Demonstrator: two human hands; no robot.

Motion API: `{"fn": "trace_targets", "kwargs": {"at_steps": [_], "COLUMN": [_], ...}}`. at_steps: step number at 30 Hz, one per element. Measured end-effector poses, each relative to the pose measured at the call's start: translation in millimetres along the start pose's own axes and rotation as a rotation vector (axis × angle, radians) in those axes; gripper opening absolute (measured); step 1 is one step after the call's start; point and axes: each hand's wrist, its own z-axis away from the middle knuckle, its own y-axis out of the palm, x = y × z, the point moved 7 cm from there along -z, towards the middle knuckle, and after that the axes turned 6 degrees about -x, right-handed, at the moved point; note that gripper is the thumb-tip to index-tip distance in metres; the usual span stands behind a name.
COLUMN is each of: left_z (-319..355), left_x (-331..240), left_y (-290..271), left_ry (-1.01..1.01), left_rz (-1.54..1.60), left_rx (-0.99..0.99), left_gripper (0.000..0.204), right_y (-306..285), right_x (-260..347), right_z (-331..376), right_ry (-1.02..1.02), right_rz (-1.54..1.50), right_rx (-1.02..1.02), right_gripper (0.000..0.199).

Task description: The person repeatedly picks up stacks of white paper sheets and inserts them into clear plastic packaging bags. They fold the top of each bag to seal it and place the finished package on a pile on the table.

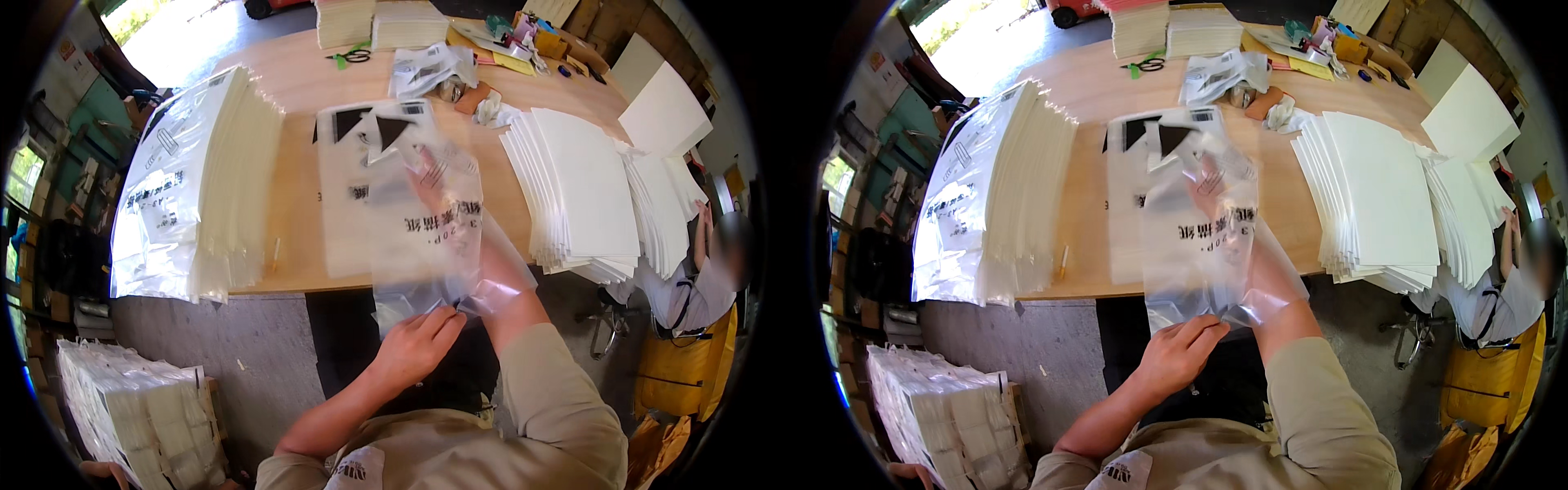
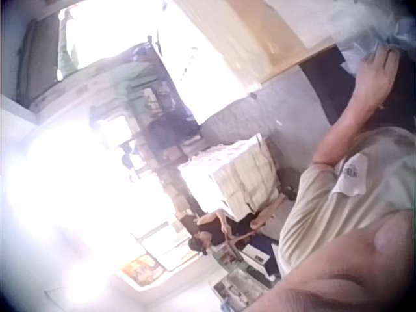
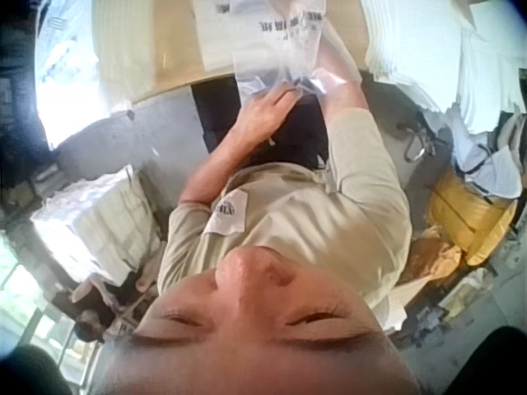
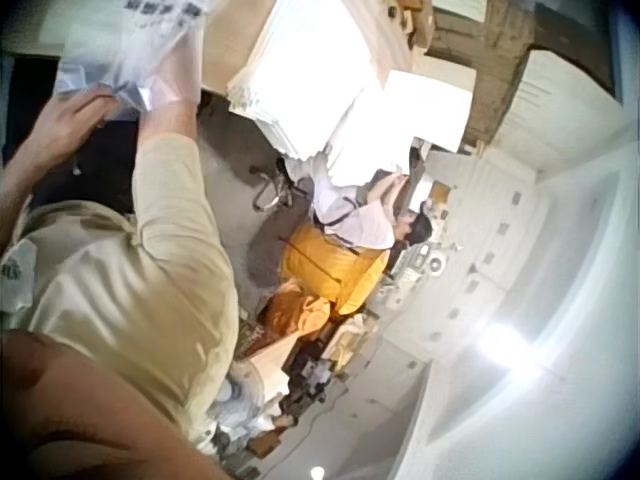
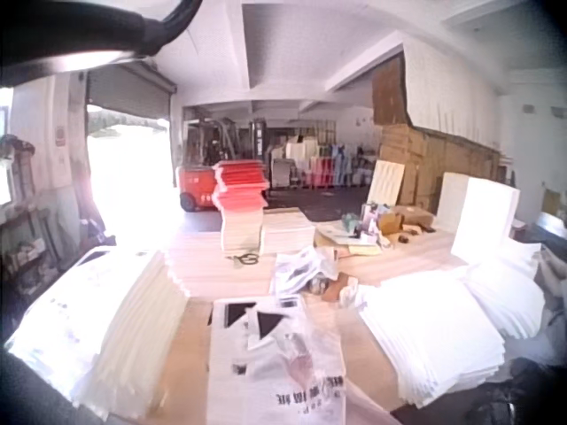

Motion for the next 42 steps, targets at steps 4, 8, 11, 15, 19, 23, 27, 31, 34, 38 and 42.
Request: {"fn": "trace_targets", "kwargs": {"at_steps": [4, 8, 11, 15, 19, 23, 27, 31, 34, 38, 42], "left_z": [-2.9, -17.5, -28.0, -34.7, -22.3, -28.9, -34.8, -50.6, -64.0, -73.5, -61.5], "left_x": [13.5, 18.8, 14.4, 7.8, 24.7, 21.8, 3.9, -15.6, -10.8, 4.2, 27.0], "left_y": [6.7, -9.7, -21.5, -4.5, 2.2, 4.1, -4.5, -26.0, -33.5, -18.7, -0.3], "left_ry": [-0.019, -0.041, -0.028, -0.004, -0.064, -0.035, 0.030, 0.083, 0.068, 0.032, -0.030], "left_rz": [0.001, -0.053, -0.054, -0.027, -0.048, -0.024, 0.022, 0.015, -0.042, -0.033, -0.052], "left_rx": [0.014, -0.114, -0.171, -0.121, -0.094, -0.139, -0.155, -0.220, -0.226, -0.236, -0.186], "left_gripper": [0.030, 0.028, 0.026, 0.023, 0.022, 0.025, 0.027, 0.027, 0.026, 0.023, 0.021], "right_y": [-16.2, 12.7, 22.9, -11.5, 4.2, 3.8, -6.4, -11.8, -3.2, -34.0, -34.4], "right_x": [3.6, 26.0, 38.8, 16.2, 19.5, 17.2, 20.3, 41.1, 51.8, 43.0, 26.1], "right_z": [-2.9, -17.4, -43.2, -32.4, 9.8, 24.8, 6.4, -46.6, -75.8, -82.6, -43.3], "right_ry": [-0.025, -0.057, -0.074, -0.044, -0.048, -0.044, -0.048, -0.065, -0.069, -0.072, -0.050], "right_rz": [0.042, 0.003, -0.022, 0.051, 0.030, 0.042, 0.047, 0.007, -0.035, -0.010, -0.007], "right_rx": [-0.029, 0.015, 0.037, -0.007, 0.027, 0.031, 0.023, 0.027, 0.052, -0.008, 0.006], "right_gripper": [0.062, 0.060, 0.059, 0.058, 0.057, 0.055, 0.054, 0.053, 0.052, 0.051, 0.050]}}
